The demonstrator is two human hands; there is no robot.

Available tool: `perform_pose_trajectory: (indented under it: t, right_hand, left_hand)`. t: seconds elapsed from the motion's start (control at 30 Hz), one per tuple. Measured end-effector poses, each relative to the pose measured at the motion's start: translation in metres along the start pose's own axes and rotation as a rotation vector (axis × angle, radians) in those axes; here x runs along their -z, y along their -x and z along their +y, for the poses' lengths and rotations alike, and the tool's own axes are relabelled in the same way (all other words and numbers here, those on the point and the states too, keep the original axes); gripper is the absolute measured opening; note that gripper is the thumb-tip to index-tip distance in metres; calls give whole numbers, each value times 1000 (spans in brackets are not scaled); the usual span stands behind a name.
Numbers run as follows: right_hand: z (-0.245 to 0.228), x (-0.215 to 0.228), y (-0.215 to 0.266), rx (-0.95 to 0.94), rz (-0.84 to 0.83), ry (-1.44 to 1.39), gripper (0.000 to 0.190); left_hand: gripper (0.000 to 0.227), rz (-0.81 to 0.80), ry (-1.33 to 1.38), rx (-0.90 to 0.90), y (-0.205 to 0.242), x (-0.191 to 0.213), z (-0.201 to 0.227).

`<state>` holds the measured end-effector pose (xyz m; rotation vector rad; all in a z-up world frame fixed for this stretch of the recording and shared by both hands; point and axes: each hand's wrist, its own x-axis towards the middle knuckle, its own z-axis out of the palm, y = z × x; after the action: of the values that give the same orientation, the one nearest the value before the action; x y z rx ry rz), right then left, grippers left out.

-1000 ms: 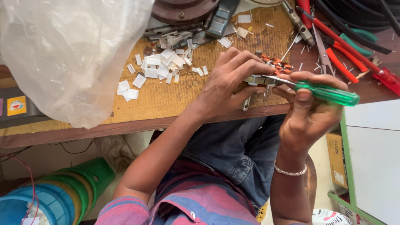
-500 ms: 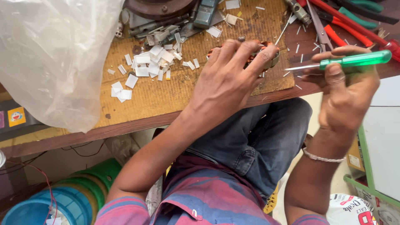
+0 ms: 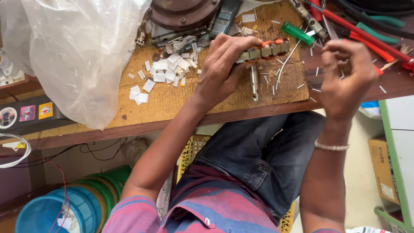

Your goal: The person assembles a circular electrical component by inserting small white plastic spacers between copper windings. They use a green-handled screwdriver to press the spacers into place and repeatedly rotate the component to access different slots. The person also uses pliers to cut and trim the spacers before insertion.

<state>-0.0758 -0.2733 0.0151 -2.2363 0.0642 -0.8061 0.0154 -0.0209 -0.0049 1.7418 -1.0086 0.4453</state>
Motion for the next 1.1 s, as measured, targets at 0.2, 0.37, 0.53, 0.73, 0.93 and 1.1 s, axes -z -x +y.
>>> perform_pose_trajectory:
  t: [0.2, 0.37, 0.53, 0.73, 0.93, 1.1]
  right_hand:
    - [-28, -16, 39, 161, -51, -160, 14]
    - [-36, -35, 44, 240, -88, -210, 22]
    - [-27, -47, 42, 351, -112, -107, 30]
    - [-22, -48, 44, 341, -73, -144, 27]
    - [-33, -47, 49, 235, -53, -135, 20]
    - [-44, -52, 39, 240, -49, -148, 21]
  left_hand:
    - [48, -191, 87, -30, 3, 6, -5]
    - [55, -144, 26, -44, 3, 15, 5]
    - [54, -186, 29, -88, -3, 9, -1]
    - [51, -177, -41, -120, -5, 4, 1]
    - [52, -171, -95, -87, -7, -2, 5]
    - [57, -170, -108, -54, 0, -6, 3]
